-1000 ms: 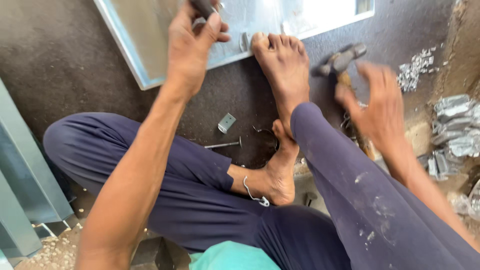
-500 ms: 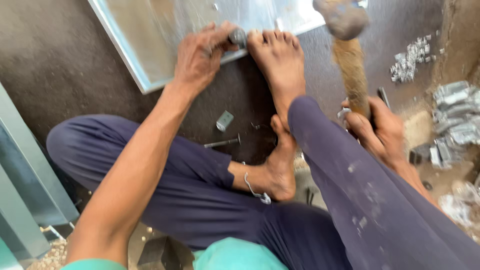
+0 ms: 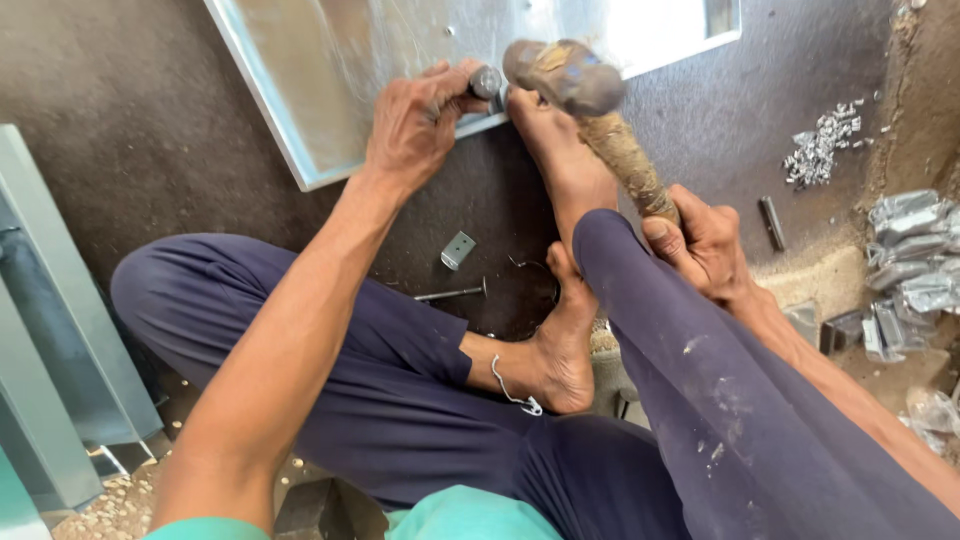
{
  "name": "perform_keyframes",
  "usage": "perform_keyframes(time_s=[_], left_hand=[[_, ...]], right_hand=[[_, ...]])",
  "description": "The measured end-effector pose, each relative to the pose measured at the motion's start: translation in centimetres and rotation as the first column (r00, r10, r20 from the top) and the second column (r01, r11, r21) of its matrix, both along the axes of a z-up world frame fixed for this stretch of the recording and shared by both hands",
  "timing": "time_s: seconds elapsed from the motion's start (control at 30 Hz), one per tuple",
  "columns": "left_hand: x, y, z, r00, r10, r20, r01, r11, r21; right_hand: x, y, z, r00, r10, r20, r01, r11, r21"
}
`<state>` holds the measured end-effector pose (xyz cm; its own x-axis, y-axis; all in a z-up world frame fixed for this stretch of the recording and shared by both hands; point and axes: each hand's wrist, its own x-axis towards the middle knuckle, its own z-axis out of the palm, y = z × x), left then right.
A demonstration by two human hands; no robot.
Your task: The person sits on the floor and assembles metal frames by attaching small metal brackets using a hammer and nails. They repeatedly position the brackets, hammer the nails, and stack the completed frames.
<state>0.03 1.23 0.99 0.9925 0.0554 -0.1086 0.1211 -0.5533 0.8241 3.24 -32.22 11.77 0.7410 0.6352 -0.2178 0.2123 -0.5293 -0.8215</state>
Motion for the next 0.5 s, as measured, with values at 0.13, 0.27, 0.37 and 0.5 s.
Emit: perform_keyframes(time_s=[0.13,0.27,0.37,0.5], left_hand=[[-0.2,-0.2,0.0,0.953,-0.049,0.298,0.004,0.989,0.150],[0.8,-0.2,0.5,0.987,0.054,0.151,-0.041,0.996,-0.084],[-1.2,-0.1,1.5,0.982,0.050,0.183,-0.051,0.999,0.003],[-1.0,-1.1,2.7,0.993,-0.083,0.080,0.052,0.942,0.333]], right_hand=[[0.2,-0.5,-0.1,0.988,-0.003,-0.152,-0.040,0.959,-0.282],[0.0,-1.6,-0.5,0.995,-0.093,-0.047,0.080,0.971,-0.227],[-2.9,-4.9,-0.7,0.979,-0.203,-0.021,0.190,0.945,-0.265],[-5.1,-11.1,-0.8,0.959,-0.272,0.077,0.277,0.846,-0.456]])
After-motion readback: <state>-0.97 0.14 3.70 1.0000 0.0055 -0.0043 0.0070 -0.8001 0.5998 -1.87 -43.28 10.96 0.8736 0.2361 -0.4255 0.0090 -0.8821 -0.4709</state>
